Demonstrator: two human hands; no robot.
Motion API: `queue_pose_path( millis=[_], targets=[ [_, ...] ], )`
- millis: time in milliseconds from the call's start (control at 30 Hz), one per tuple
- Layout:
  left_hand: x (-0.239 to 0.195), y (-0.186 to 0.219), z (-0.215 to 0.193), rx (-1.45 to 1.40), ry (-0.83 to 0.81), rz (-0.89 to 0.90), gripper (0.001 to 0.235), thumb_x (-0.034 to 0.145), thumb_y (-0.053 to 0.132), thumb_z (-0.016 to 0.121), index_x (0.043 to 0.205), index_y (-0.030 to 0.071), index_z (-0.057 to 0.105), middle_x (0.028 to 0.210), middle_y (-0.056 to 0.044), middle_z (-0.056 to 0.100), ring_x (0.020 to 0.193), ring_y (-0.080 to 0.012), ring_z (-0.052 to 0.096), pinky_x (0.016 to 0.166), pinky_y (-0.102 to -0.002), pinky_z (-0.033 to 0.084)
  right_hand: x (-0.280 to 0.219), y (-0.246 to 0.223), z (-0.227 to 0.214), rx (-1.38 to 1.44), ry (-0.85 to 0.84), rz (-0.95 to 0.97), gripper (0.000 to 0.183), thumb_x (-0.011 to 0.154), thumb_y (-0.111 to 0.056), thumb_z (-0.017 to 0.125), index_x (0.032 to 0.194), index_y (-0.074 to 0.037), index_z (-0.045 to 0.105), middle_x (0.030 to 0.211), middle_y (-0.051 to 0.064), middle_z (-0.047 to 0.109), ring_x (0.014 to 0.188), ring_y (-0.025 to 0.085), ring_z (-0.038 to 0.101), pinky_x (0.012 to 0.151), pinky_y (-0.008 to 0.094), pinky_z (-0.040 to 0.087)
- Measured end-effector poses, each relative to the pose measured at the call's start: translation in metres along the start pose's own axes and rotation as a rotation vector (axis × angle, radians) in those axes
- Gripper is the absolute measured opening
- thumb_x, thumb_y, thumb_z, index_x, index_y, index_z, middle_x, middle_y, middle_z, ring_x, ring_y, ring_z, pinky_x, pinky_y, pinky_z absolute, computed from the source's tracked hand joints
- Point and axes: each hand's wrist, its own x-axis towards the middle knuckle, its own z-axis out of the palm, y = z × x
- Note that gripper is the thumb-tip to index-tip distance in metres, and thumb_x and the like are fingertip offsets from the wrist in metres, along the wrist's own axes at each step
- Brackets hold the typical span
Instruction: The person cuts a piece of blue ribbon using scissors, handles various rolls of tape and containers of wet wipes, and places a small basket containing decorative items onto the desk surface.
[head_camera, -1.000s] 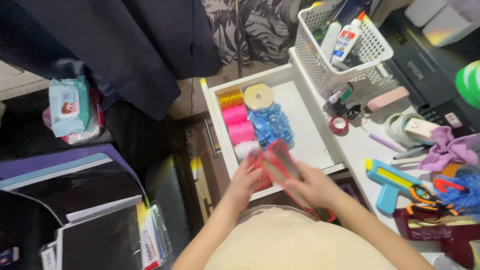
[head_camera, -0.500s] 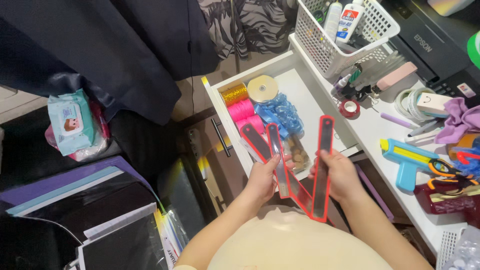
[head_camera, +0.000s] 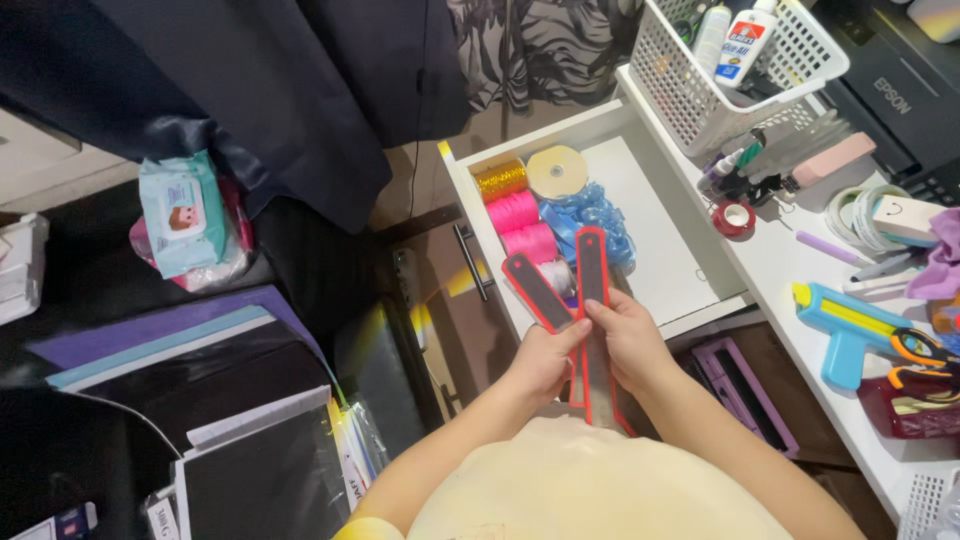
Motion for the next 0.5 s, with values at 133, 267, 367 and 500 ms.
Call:
queue_pose_path(
  millis=[133, 267, 367, 500],
  targets=[
    [0.015, 0.008, -0.014, -0.120, -0.119, -0.097, 0.037, 0.089, 0.019, 0.056, 0.123, 0.004, 0.053, 0.102, -0.017, 0.065, 0.083, -0.0254, 0.068, 0.069, -0.044, 0.057, 0.019, -0.018, -0.015, 0.037, -0.018, -0.024, 0.011, 0.092, -0.012, 0.051, 0.096, -0.004, 0.058, 0.072, 0.013, 0.064, 0.059, 0.022, 0.065, 0.050, 0.034, 0.053],
    [0.033, 0.059, -0.017, 0.119, -0.178, 0.013, 0.038, 0.088, 0.015, 0.048, 0.125, 0.010, 0.051, 0.104, -0.021, 0.064, 0.083, -0.0271, 0.067, 0.066, -0.037, 0.056, 0.028, -0.056, -0.031, 0.025, 0.043, -0.151, 0.012, 0.094, -0.014, 0.051, 0.104, -0.008, 0.055, 0.072, 0.011, 0.063, 0.058, 0.022, 0.064, 0.049, 0.035, 0.054],
    [0.034, 0.098, 0.013, 0.160, -0.143, 0.116, 0.032, 0.083, 0.005, 0.052, 0.115, 0.004, 0.053, 0.097, -0.024, 0.065, 0.070, -0.0289, 0.067, 0.054, -0.036, 0.058, 0.015, -0.047, -0.019, -0.040, -0.001, -0.057, 0.010, 0.090, -0.019, 0.056, 0.091, -0.009, 0.054, 0.059, 0.012, 0.060, 0.046, 0.021, 0.063, 0.037, 0.031, 0.048],
    [0.054, 0.088, 0.034, 0.271, -0.130, 0.166, 0.027, 0.085, 0.015, 0.059, 0.110, 0.005, 0.058, 0.085, -0.022, 0.066, 0.059, -0.0298, 0.067, 0.045, -0.037, 0.057, -0.020, -0.032, 0.015, 0.019, 0.031, 0.026, 0.009, 0.091, -0.011, 0.053, 0.097, -0.006, 0.057, 0.072, 0.013, 0.066, 0.058, 0.024, 0.066, 0.050, 0.035, 0.052]
  ],
)
